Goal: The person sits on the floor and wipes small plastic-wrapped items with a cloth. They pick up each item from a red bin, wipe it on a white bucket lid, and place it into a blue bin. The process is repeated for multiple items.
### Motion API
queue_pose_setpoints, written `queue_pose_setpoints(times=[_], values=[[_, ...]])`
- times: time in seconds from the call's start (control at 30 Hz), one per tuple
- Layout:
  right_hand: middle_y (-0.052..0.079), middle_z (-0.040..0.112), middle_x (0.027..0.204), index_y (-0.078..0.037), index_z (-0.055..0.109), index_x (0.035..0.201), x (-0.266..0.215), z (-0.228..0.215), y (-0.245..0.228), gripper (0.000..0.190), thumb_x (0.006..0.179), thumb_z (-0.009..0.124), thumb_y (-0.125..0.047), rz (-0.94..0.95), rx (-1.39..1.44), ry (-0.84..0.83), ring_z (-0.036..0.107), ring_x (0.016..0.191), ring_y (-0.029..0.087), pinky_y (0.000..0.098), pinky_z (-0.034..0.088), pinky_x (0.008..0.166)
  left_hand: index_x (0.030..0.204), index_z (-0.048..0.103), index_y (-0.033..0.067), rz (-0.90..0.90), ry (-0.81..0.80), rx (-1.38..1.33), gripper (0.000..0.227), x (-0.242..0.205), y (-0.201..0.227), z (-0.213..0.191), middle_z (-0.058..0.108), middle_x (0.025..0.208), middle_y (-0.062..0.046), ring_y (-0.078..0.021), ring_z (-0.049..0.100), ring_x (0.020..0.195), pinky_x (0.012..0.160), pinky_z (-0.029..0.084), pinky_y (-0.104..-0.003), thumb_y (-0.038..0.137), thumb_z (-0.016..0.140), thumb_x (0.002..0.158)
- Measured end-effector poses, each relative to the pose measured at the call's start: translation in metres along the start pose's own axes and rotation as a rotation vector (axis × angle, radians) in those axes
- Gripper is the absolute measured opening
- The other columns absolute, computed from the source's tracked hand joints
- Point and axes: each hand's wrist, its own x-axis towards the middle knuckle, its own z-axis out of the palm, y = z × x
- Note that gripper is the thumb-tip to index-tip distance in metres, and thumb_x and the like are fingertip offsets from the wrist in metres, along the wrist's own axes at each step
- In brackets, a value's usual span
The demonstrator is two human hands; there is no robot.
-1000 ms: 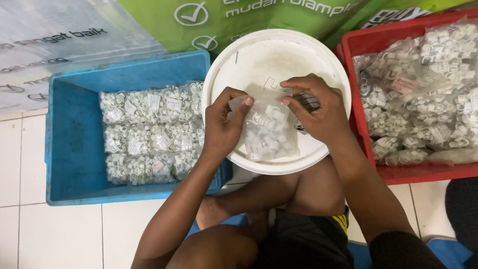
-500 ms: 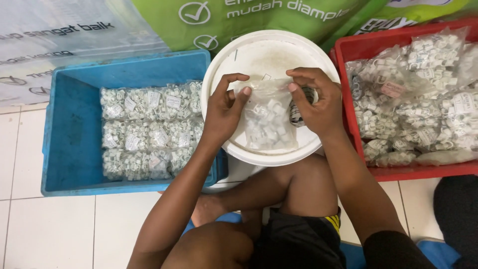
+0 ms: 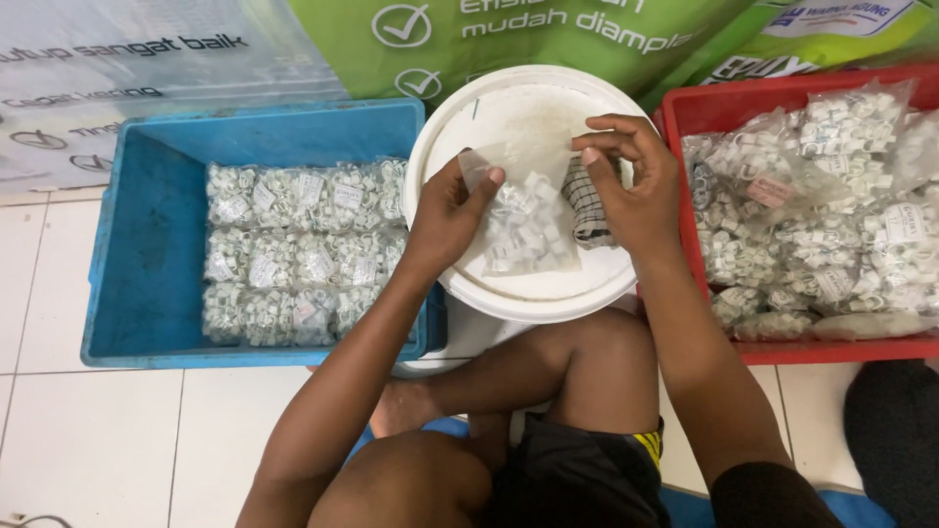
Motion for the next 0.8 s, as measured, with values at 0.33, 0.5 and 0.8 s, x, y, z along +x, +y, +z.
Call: queue_pose_setpoints(times=[0.33, 0.5, 0.8], values=[[0.01, 0.066, 0.102, -0.008, 0.066, 0.108, 0.0, -0.001, -0.007, 0.012, 0.098, 0.06, -0.002, 0.024, -0.314, 0.09, 0.06, 0.104, 0.031, 0.0445, 0.04, 0.095, 0.141, 0.038, 0.0073, 0.313, -0.012, 0.52, 0.053, -0.017, 0.047, 0.01, 0.025, 0.155, -0.024, -0.0538, 0.025, 0.136, 0.113, 0.021, -0.065, 0.028, 0.06, 0.098], [0.008, 0.066, 0.095, -0.009, 0.067, 0.107, -0.013, -0.002, -0.009, 0.013, 0.1, 0.057, -0.006, 0.024, -0.368, -0.007, 0.062, 0.096, 0.029, 0.0417, 0.043, 0.087, 0.144, 0.048, 0.0274, 0.076, -0.274, 0.731, 0.053, -0.015, 0.045, 0.012, 0.036, 0.157, -0.003, -0.0447, 0.012, 0.147, 0.117, 0.006, -0.063, 0.053, 0.046, 0.097], [0.034, 0.034, 0.148, 0.003, 0.047, 0.141, -0.02, -0.005, -0.033, 0.053, 0.09, 0.056, -0.001, 0.333, -0.327, -0.367, 0.015, 0.141, 0.055, 0.0629, 0.017, 0.114, 0.153, 0.035, 0.0255, 0.088, -0.253, 0.834, 0.09, -0.017, 0.048, 0.013, 0.027, 0.161, -0.007, -0.0446, 0.008, 0.149, 0.119, 0.005, -0.062, 0.07, 0.061, 0.079]])
